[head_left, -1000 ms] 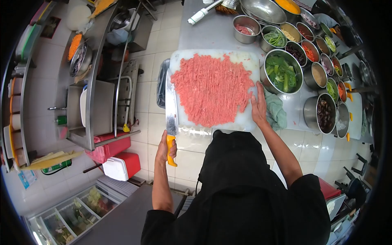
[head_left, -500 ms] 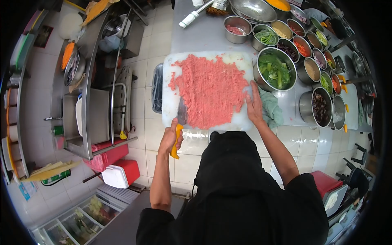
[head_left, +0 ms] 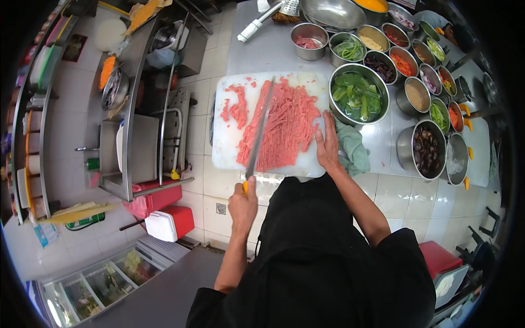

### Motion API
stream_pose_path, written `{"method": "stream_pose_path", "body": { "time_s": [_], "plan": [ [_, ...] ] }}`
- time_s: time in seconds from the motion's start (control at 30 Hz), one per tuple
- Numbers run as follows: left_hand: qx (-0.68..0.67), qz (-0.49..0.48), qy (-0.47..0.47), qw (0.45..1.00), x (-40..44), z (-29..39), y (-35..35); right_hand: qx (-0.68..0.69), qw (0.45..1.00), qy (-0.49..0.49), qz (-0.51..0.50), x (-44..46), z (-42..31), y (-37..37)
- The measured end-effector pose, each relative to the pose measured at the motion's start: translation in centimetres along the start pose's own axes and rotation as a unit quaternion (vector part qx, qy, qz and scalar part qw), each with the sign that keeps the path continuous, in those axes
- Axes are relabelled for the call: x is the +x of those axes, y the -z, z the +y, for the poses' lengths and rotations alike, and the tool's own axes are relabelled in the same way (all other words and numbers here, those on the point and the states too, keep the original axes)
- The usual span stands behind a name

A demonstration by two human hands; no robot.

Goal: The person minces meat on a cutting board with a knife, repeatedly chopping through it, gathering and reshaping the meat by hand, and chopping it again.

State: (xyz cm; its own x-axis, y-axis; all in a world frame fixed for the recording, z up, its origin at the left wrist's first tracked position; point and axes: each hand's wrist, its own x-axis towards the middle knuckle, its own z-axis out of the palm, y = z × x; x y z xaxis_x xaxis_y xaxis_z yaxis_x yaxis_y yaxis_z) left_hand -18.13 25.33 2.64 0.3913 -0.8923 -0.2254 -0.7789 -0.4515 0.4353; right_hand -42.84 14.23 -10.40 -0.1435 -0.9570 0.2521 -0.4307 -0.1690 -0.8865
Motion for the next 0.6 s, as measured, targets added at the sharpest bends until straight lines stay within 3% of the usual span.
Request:
{"method": "stream_pose_path", "body": {
  "time_s": [0.17, 0.37, 0.5, 0.6],
  "plan": [
    [-0.181, -0.003, 0.07, 0.981, 3.1, -5.9, 0.7, -0.019, 0.998, 0.051, -0.03, 0.5, -2.0, -0.1],
    [-0.385, -0.148, 0.221, 0.884, 7.6, -8.4, 2.9, -0.069, 0.997, 0.026, -0.032, 1.8, -1.1, -1.7],
    [-0.437, -0.221, 0.254, 0.834, 11.6, -11.4, 2.8, -0.133, 0.991, 0.017, -0.012, 2.2, -1.7, -2.5],
    [-0.412, -0.289, 0.251, 0.827, 14.2, -12.6, 2.8, -0.14, 0.99, -0.005, 0.021, 2.5, -2.4, -4.0]
  ]
}}
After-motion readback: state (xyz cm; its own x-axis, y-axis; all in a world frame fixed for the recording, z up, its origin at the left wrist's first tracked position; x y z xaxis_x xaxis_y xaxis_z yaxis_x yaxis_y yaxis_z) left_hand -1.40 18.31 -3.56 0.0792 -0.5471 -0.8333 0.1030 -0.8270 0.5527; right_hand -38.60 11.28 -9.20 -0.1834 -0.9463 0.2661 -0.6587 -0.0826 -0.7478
